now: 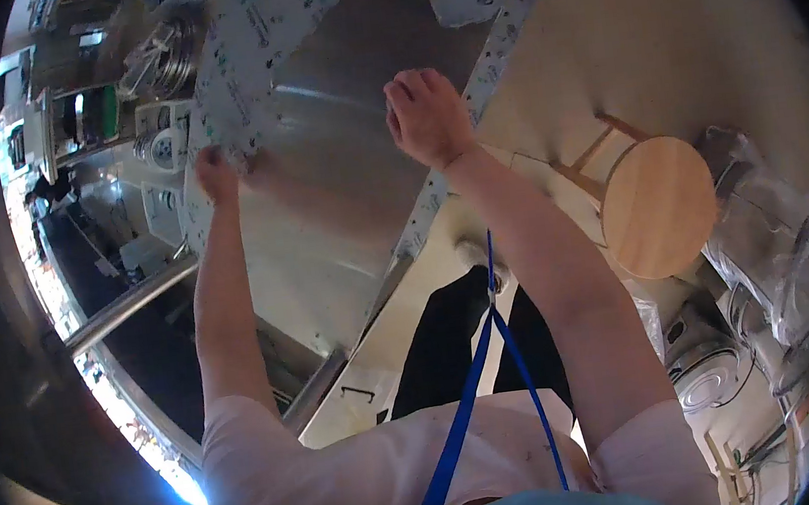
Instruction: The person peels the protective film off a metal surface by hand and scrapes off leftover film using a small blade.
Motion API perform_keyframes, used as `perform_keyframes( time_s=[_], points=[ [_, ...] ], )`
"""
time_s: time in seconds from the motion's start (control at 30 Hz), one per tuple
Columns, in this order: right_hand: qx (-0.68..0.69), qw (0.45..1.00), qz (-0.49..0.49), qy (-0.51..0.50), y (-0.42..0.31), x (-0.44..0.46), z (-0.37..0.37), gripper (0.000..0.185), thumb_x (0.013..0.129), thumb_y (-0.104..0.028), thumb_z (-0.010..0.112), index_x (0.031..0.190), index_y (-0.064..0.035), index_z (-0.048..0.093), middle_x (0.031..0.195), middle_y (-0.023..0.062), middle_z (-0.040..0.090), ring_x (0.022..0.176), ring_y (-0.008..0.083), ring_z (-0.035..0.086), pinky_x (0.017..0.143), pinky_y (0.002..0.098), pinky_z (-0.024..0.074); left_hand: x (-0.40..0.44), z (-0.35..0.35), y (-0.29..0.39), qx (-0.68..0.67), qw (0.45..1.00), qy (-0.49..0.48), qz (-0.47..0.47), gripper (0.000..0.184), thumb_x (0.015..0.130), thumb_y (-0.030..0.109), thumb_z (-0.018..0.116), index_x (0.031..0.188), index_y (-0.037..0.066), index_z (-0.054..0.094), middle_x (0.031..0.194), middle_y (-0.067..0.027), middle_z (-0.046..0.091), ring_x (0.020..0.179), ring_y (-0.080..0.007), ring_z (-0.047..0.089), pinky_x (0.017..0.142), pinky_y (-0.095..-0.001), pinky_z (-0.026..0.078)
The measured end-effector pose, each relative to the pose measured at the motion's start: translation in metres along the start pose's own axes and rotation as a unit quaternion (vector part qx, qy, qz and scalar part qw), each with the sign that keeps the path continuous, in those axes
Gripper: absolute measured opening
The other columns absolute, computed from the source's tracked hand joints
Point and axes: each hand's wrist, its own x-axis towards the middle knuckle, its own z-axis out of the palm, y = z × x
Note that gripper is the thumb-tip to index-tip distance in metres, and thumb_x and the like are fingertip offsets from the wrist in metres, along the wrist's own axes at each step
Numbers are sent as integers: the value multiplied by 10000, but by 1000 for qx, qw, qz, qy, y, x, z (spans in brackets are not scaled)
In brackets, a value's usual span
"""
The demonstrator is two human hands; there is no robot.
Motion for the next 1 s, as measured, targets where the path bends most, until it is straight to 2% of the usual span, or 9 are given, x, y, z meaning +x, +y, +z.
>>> perform_keyframes(
  time_s=[0.07,0.3,0.5,0.53,0.6,0.7,0.87,0.93,1.0],
  points=[
    [-12,1000,0,5,-1,0,-8,224,625,-94,590,838,-60,526,857,68,498,806,245,489,695,339,420,16,-1,21,-40,994,90,-47,170,743,70,526,903,15,549,764,-122,573,694,-253,552,638,-338,425],
    [18,1000,-7,-12,6,1,-13,216,644,-69,586,848,-68,516,807,74,508,794,252,486,699,359,422,-17,12,173,-155,976,-43,150,268,732,-21,458,988,22,523,1022,-152,478,952,-274,458,777,-321,384],
    [-75,987,46,136,116,82,-51,93,705,-91,550,787,-61,518,756,105,539,792,295,509,706,395,415,-16,-7,227,36,980,101,166,282,724,-29,469,990,36,535,965,-117,502,933,-250,467,776,-316,387],
    [-114,973,31,197,136,104,-56,72,717,-105,540,766,-56,520,764,102,544,783,298,513,694,401,415,-17,-10,232,-40,988,84,123,260,727,-5,485,975,43,545,938,-111,514,917,-245,473,765,-320,390],
    [-137,978,72,140,163,133,-64,73,746,-117,504,766,-47,511,779,104,534,775,286,505,705,399,413,-17,-13,242,-188,981,44,33,217,733,42,516,944,57,565,884,-98,537,886,-234,485,743,-329,398],
    [-114,977,172,-60,174,158,-67,115,789,-135,450,768,-33,498,802,107,519,762,267,492,722,396,409,-19,-7,258,-198,980,2,-27,159,744,96,544,897,75,584,823,-84,555,853,-228,494,708,-342,407],
    [-50,920,279,-270,174,182,-67,215,860,-165,359,770,-10,477,841,111,494,741,235,470,749,391,403,-7,4,294,25,985,29,170,154,738,104,572,888,76,587,892,-88,546,856,-241,509,747,-336,406],
    [5,925,292,-242,194,182,-41,238,876,-170,331,775,-11,477,852,108,490,744,230,469,723,391,402,-1,9,317,-28,980,46,190,157,733,108,581,886,72,585,914,-93,541,855,-234,520,755,-331,408],
    [-85,987,119,-66,210,168,-18,172,831,-150,376,795,-24,488,831,99,490,740,231,471,685,377,396,6,18,332,-160,971,4,176,155,733,118,586,881,68,584,932,-96,537,846,-211,535,745,-313,418]
  ],
)
